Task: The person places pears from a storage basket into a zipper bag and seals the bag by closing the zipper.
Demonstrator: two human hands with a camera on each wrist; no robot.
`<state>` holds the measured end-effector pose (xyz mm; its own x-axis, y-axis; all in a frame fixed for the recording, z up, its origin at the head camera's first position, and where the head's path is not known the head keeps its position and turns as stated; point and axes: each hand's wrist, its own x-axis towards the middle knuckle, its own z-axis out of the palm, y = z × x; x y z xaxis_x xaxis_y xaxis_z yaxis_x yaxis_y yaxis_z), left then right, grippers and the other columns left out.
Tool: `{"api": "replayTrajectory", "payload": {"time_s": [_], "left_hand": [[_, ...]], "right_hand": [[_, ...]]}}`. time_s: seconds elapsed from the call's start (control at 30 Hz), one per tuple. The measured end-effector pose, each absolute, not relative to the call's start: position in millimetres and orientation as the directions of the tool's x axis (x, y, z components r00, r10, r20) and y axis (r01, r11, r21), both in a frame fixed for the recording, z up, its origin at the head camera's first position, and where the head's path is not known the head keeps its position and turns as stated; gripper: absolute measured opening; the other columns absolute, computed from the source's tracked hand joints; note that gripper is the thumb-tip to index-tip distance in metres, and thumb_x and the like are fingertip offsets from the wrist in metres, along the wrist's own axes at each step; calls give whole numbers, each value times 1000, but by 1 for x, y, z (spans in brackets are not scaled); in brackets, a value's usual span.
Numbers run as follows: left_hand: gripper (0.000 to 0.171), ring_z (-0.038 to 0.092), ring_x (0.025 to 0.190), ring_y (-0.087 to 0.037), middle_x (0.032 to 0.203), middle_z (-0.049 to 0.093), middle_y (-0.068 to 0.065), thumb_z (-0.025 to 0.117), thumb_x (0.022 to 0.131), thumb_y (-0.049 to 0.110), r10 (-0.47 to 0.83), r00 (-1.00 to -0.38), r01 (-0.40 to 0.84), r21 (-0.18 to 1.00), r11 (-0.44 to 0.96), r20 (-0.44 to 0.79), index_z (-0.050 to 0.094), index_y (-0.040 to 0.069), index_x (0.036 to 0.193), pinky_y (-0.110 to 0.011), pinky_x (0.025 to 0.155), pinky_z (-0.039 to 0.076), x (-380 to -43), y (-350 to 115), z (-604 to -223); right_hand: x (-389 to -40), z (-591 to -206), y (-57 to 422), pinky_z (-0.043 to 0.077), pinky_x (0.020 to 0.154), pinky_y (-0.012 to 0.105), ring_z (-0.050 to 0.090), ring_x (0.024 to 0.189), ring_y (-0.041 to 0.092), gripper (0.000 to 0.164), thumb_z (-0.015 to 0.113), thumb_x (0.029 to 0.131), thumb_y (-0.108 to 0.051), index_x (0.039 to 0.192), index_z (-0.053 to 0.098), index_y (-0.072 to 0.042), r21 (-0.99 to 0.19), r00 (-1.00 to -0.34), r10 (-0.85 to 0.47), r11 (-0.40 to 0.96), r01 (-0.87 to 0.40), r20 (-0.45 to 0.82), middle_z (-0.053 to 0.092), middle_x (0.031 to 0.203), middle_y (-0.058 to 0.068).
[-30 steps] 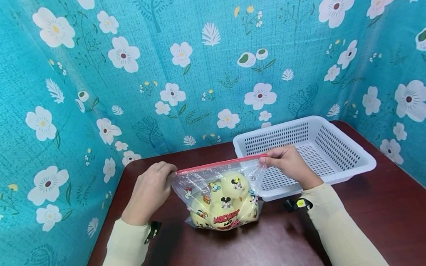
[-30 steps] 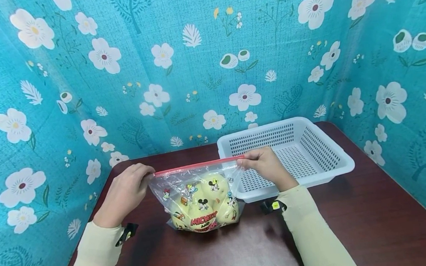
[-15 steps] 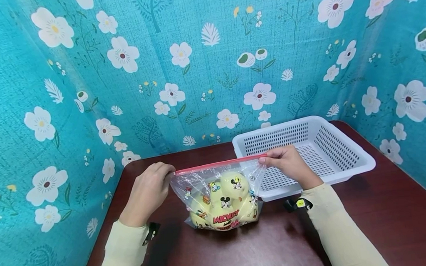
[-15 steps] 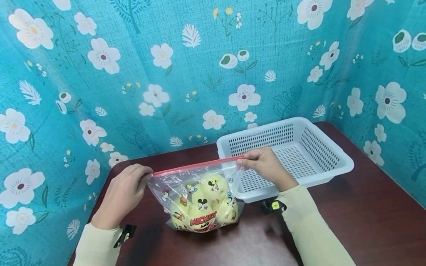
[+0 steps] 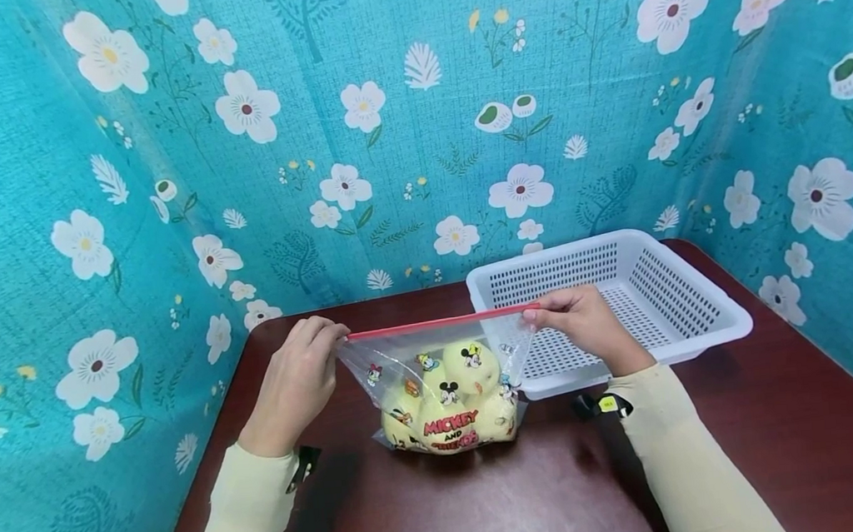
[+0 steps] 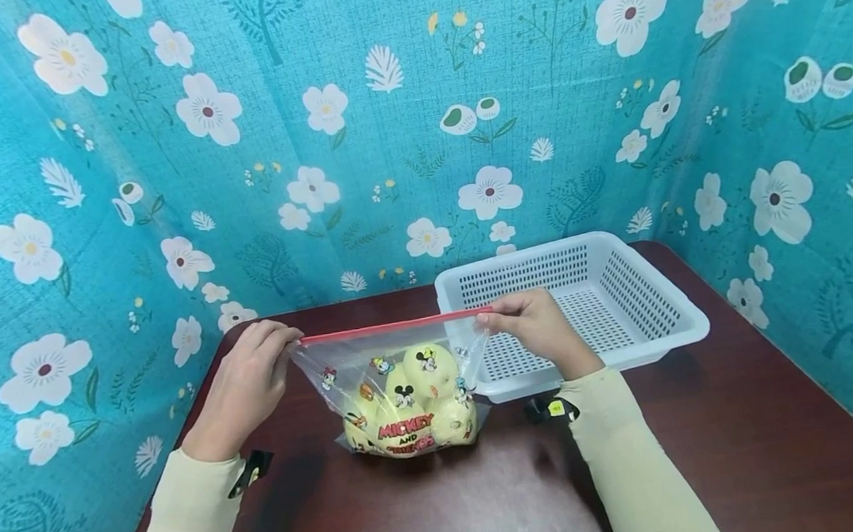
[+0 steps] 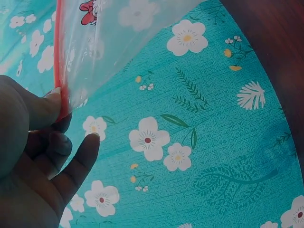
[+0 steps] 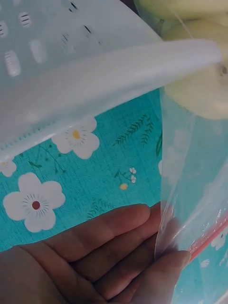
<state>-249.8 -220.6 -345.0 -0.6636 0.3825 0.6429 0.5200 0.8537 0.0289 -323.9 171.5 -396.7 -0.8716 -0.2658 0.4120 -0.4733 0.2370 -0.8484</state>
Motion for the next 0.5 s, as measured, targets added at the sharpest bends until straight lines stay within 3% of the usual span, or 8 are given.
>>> {"api": "replayTrajectory", "payload": {"time_s": [0.2, 0.5], "left_hand": [[34, 57, 92, -21, 102, 59, -10, 78, 80, 2, 356, -677, 488, 32, 872, 644, 58, 4, 108, -41, 80, 56, -248, -229, -356], [33, 55, 83, -18, 90, 54, -7, 73, 82, -4, 325, -687, 502, 101, 859, 650, 50, 6, 103, -37, 76, 57, -236, -238, -361]], "right_hand": [[-315, -388, 163, 51, 61, 28, 62, 73, 18, 12, 77, 85, -10, 92, 78, -1, -822, -858, -279, 272, -501, 431, 73, 85, 9], [-298, -379, 151, 48, 51, 27, 59, 66, 22, 10, 78, 83, -7, 92, 78, -3, -778, -810, -343, 267, -569, 475, 73, 81, 4]]}}
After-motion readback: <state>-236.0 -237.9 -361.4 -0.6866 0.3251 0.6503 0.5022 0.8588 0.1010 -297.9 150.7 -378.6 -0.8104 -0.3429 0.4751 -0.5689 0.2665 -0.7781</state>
